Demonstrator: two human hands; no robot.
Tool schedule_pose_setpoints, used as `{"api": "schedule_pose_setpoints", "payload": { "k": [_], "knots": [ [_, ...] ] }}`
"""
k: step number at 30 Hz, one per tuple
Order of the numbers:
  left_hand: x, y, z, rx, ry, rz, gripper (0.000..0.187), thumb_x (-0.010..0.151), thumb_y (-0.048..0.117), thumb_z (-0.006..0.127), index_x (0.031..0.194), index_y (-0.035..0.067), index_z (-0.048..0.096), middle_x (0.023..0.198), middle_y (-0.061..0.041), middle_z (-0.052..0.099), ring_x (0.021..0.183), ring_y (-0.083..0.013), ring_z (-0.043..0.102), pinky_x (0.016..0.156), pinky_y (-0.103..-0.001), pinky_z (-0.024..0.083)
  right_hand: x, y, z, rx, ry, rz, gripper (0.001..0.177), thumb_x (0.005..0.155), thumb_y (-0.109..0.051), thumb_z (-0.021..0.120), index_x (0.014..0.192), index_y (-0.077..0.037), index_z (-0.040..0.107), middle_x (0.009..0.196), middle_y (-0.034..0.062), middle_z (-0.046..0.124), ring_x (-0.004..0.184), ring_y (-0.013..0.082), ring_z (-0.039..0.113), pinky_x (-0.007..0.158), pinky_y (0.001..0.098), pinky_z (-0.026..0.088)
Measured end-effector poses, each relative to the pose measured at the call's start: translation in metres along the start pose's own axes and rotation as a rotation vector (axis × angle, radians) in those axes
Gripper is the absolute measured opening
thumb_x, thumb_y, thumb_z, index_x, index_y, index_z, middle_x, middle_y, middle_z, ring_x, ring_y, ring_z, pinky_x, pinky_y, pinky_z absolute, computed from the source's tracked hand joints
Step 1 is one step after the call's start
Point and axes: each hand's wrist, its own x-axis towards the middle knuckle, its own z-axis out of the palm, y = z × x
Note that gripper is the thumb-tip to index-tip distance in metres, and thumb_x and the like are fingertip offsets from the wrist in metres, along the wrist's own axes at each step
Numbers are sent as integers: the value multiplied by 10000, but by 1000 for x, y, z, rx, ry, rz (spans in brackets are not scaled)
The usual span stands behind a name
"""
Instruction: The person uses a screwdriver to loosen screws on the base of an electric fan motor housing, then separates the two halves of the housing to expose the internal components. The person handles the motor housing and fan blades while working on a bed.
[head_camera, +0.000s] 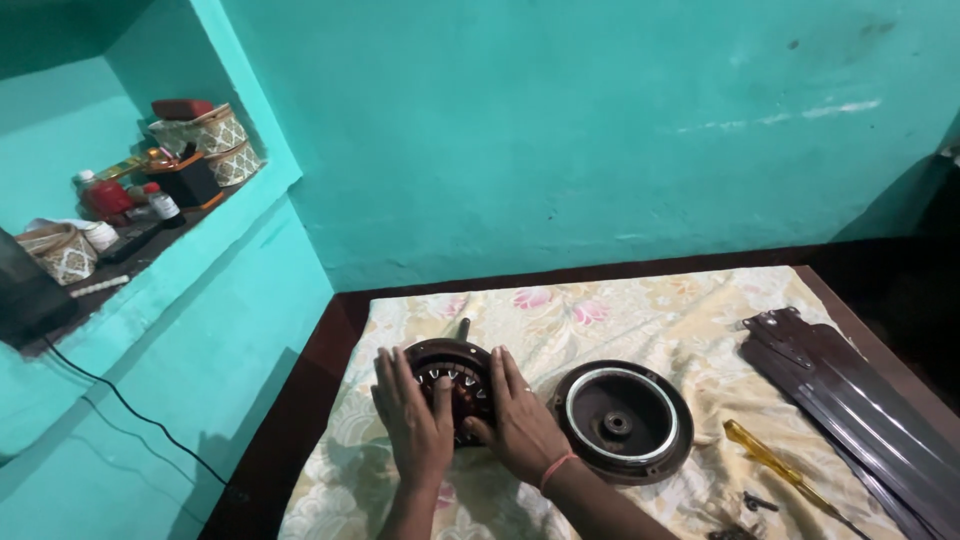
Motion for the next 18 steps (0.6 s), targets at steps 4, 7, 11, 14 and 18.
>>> {"api": "schedule_pose_setpoints", "payload": {
  "k": [4, 7, 11, 14, 18],
  "knots": [
    [-23, -11, 12, -197, 113, -160, 788, 1041, 421, 509, 1588, -76, 234, 1629, -356, 244, 1521, -486, 249, 1238, -541, 223, -11, 5, 4, 255, -7, 20, 1104, 872, -217, 753, 1615, -34, -43, 1580, 277, 300, 1299, 435, 547, 1014, 410, 527],
    [-33, -16, 28, -301, 179, -383, 760, 1045, 422, 484, 1582, -65, 255, 1610, -339, 286, 1498, -473, 297, 1225, -517, 245, -19, 16, 14, 373, -22, 90, 1118, 854, -117, 742, 1646, -123, -47, 1493, 257, 455, 1256, 375, 619, 1000, 394, 542],
    [-44, -18, 42, -474, 223, -668, 808, 1027, 502, 461, 1586, -38, 240, 1587, -330, 278, 1444, -449, 361, 1161, -497, 340, -28, 46, 36, 489, -93, 278, 933, 890, -11, 625, 1640, -193, 101, 1366, 171, 651, 1196, 262, 712, 1012, 357, 527],
    [-47, -21, 42, -605, 197, -902, 832, 993, 564, 464, 1585, 24, 241, 1567, -284, 319, 1388, -408, 465, 1108, -475, 449, -23, 71, 62, 672, 45, 144, 647, 909, 11, 643, 1500, -106, 408, 1286, 163, 725, 1203, 234, 722, 1000, 343, 553],
    [-58, -20, 23, -817, 37, -1010, 806, 961, 579, 493, 1576, 102, 286, 1530, -231, 400, 1363, -369, 487, 1049, -449, 456, -13, 85, 77, 1185, 9, 179, 569, 897, 60, 614, 1447, -30, 500, 1363, 146, 649, 1261, 241, 638, 1059, 356, 539]
  ]
}}
